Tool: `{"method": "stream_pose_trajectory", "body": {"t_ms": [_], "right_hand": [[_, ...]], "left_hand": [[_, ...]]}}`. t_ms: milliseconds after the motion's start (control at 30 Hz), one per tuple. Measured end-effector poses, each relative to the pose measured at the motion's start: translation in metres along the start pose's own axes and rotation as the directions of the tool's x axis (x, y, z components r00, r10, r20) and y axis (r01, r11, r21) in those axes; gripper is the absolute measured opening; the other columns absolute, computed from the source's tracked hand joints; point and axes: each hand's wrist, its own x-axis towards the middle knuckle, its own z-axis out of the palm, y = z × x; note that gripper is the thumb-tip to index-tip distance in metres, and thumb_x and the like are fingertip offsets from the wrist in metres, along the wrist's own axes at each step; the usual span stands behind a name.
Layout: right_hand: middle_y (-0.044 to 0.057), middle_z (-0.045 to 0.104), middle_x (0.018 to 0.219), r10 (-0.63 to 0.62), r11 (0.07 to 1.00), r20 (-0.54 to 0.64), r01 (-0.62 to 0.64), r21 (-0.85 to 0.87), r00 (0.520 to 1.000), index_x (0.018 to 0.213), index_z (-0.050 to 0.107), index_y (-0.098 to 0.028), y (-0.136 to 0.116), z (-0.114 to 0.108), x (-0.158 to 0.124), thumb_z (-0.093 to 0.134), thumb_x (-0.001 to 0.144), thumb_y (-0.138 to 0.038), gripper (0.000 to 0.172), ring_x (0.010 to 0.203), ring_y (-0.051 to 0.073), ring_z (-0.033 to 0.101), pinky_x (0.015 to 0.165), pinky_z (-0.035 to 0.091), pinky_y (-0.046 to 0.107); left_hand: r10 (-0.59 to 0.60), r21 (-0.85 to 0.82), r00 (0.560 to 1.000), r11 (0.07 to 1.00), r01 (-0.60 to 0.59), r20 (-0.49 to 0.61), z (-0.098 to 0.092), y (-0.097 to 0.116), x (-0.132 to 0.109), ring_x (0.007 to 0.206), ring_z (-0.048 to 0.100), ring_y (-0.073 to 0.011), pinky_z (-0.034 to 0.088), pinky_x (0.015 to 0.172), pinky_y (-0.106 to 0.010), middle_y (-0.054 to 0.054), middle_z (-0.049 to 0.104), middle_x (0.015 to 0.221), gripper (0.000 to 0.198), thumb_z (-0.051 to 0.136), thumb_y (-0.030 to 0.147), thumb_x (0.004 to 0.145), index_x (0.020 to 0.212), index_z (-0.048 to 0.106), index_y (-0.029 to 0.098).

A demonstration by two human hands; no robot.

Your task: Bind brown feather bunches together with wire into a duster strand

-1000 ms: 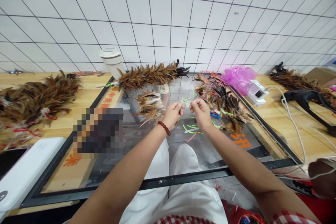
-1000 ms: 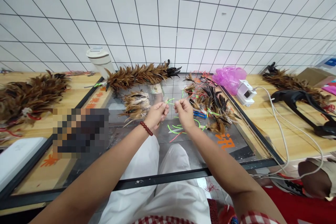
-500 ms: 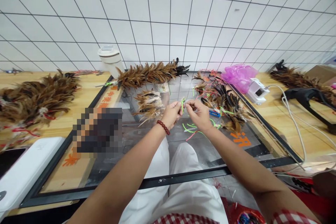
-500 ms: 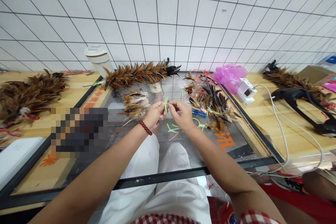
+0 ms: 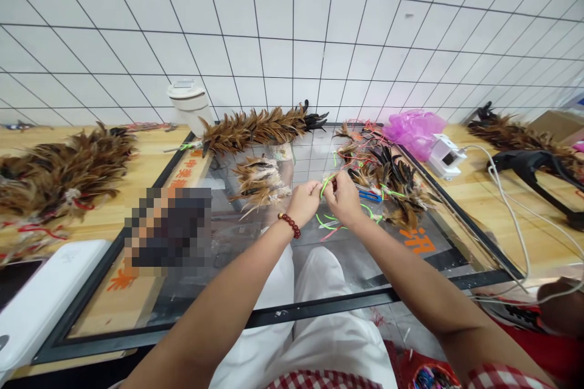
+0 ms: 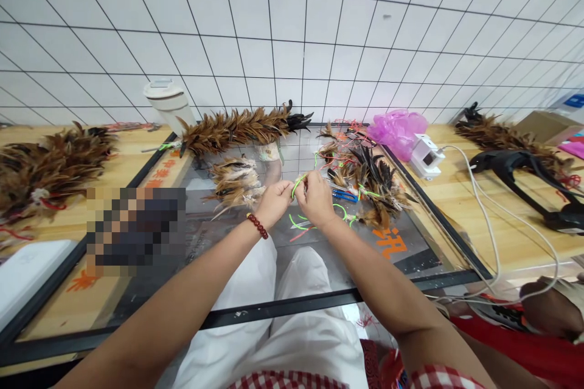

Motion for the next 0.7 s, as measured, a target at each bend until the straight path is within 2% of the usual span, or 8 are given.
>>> {"method": "stream_pose_trajectory", "body": {"t_ms": [200, 267, 333, 400, 467, 533, 600, 700], "right_hand": [[0.002, 0.046, 0.074, 0.081, 0.994, -0.089, -0.075, 0.076, 0.993, 0.079, 0.041, -0.022, -0.003, 0.008, 0.000, 0.041, 0.081, -0.019, 0.003, 0.072, 0.018, 0.043, 0.067, 0.036, 0.031], [0.002, 0.046, 0.074, 0.047, 0.998, -0.092, -0.043, 0.045, 0.995, 0.078, 0.040, -0.022, 0.001, 0.005, 0.003, 0.043, 0.079, -0.018, 0.005, 0.071, 0.018, 0.043, 0.068, 0.036, 0.032], [0.003, 0.046, 0.075, 0.038, 0.999, -0.140, -0.036, 0.019, 0.989, 0.077, 0.040, -0.022, 0.009, 0.000, 0.009, 0.043, 0.079, -0.018, 0.006, 0.072, 0.018, 0.044, 0.069, 0.037, 0.032], [0.004, 0.047, 0.076, 0.106, 0.994, -0.266, -0.101, 0.032, 0.958, 0.078, 0.039, -0.022, 0.019, -0.009, 0.015, 0.042, 0.079, -0.018, 0.005, 0.074, 0.019, 0.045, 0.071, 0.037, 0.033], [0.003, 0.048, 0.075, 0.201, 0.979, -0.351, -0.176, 0.103, 0.915, 0.078, 0.040, -0.022, 0.025, -0.017, 0.019, 0.041, 0.080, -0.019, 0.005, 0.073, 0.018, 0.045, 0.069, 0.038, 0.032], [0.001, 0.048, 0.072, 0.219, 0.965, -0.278, -0.166, 0.204, 0.935, 0.078, 0.042, -0.022, 0.025, -0.023, 0.020, 0.042, 0.082, -0.020, 0.004, 0.068, 0.016, 0.046, 0.066, 0.038, 0.030], [-0.001, 0.049, 0.070, 0.136, 0.953, -0.144, -0.090, 0.290, 0.980, 0.079, 0.046, -0.021, 0.017, -0.025, 0.017, 0.045, 0.083, -0.022, 0.004, 0.064, 0.014, 0.046, 0.064, 0.039, 0.028], [0.000, 0.051, 0.072, -0.013, 0.947, -0.046, 0.028, 0.321, 0.999, 0.078, 0.049, -0.021, 0.002, -0.022, 0.011, 0.048, 0.083, -0.022, 0.006, 0.066, 0.013, 0.048, 0.066, 0.040, 0.028]], "left_hand": [[-0.024, -0.069, 1.000, 0.997, 0.023, -0.009, 0.004, 0.005, -0.002, 0.050, 0.032, -0.0107, 0.021, 0.050, -0.022, 0.004, 0.036, 0.046, 0.030, 0.047, 0.021, 0.081, 0.051, 0.042, 0.018], [0.002, 0.017, 1.000, 1.000, -0.002, -0.025, 0.001, 0.010, -0.004, 0.051, 0.034, -0.0117, 0.022, 0.052, -0.022, 0.004, 0.037, 0.047, 0.027, 0.049, 0.018, 0.080, 0.053, 0.048, 0.018], [0.055, 0.182, 0.997, 0.982, -0.045, -0.052, -0.003, 0.013, -0.007, 0.052, 0.035, -0.0127, 0.021, 0.053, -0.023, 0.003, 0.039, 0.048, 0.022, 0.053, 0.016, 0.078, 0.056, 0.052, 0.019], [0.100, 0.313, 0.991, 0.947, -0.067, -0.089, -0.008, 0.012, -0.008, 0.051, 0.034, -0.0130, 0.020, 0.053, -0.025, 0.002, 0.038, 0.048, 0.018, 0.057, 0.014, 0.076, 0.058, 0.055, 0.020], [0.093, 0.311, 0.985, 0.949, -0.044, -0.143, -0.012, 0.009, -0.005, 0.050, 0.033, -0.0125, 0.019, 0.052, -0.025, 0.002, 0.038, 0.048, 0.018, 0.058, 0.014, 0.076, 0.059, 0.054, 0.019], [0.026, 0.145, 0.982, 0.989, 0.002, -0.189, -0.015, 0.005, -0.001, 0.050, 0.034, -0.0112, 0.021, 0.051, -0.023, 0.002, 0.041, 0.049, 0.020, 0.055, 0.016, 0.079, 0.059, 0.053, 0.018], [-0.081, -0.163, 0.983, 0.985, 0.053, -0.167, -0.017, 0.003, 0.004, 0.048, 0.035, -0.0087, 0.022, 0.047, -0.021, 0.002, 0.046, 0.055, 0.022, 0.051, 0.021, 0.084, 0.062, 0.052, 0.017], [-0.155, -0.574, 0.988, 0.807, 0.138, 0.020, -0.019, 0.006, 0.006, 0.047, 0.037, -0.0050, 0.020, 0.041, -0.018, 0.000, 0.052, 0.068, 0.022, 0.055, 0.031, 0.083, 0.068, 0.051, 0.015]]}}
